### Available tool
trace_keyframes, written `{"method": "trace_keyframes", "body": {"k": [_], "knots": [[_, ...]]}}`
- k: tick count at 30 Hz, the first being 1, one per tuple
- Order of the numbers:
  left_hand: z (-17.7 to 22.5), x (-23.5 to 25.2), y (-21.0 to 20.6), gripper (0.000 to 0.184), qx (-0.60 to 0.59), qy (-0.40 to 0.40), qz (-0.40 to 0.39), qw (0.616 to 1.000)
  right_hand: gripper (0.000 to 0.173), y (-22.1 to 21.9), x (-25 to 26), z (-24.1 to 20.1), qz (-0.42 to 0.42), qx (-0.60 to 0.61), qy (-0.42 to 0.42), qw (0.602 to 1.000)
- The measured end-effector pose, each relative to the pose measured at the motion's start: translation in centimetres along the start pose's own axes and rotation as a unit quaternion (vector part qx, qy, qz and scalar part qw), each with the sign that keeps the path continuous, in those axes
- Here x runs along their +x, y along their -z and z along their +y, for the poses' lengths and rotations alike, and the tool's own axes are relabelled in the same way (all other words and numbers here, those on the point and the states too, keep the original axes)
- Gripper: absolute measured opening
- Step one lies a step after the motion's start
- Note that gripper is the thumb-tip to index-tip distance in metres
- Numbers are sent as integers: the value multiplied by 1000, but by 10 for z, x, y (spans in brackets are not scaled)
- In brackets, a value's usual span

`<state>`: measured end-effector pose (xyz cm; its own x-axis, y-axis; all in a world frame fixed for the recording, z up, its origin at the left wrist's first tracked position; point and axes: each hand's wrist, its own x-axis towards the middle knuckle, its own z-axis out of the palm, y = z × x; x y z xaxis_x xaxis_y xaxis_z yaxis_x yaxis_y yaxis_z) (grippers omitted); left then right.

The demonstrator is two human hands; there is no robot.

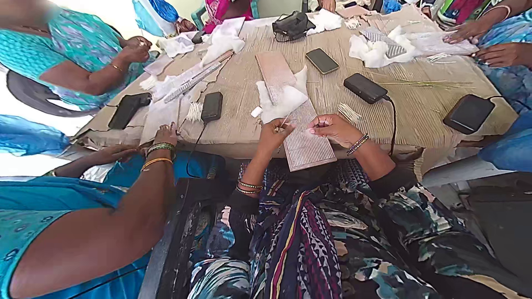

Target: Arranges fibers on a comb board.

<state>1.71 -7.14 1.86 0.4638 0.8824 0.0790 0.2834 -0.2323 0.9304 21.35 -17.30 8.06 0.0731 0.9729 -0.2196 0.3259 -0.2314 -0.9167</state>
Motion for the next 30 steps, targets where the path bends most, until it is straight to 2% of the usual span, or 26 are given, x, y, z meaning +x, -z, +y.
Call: {"method": "trace_keyframes", "body": {"k": [1,2,4,9,14,18,21,23,26,30], "knots": [[1,-3,-8,24,-40,6,-41,998,15,-1,26,56,-23,87,130,987],[1,-5,-14,17,-67,16,-63,996,19,-3,42,80,-45,122,169,977],[-2,-6,-25,5,-84,23,-61,994,21,-3,47,85,-62,124,157,978],[-8,-6,-26,5,-57,31,-37,997,22,0,39,79,-30,122,127,984],[-5,-9,-29,10,-6,64,-31,997,22,-3,45,89,11,120,142,982],[-13,-5,-32,17,87,72,-38,993,21,-8,62,112,49,34,205,977],[-13,-7,-32,50,140,54,-43,988,17,-12,60,100,100,-106,180,973],[-13,-13,-30,45,170,17,-14,985,19,-16,54,84,122,-179,157,964],[-8,-26,-25,32,237,-38,21,970,28,-19,54,79,155,-232,167,946],[-9,-34,-26,41,341,-51,18,939,38,-19,58,81,176,-253,166,937]]}}
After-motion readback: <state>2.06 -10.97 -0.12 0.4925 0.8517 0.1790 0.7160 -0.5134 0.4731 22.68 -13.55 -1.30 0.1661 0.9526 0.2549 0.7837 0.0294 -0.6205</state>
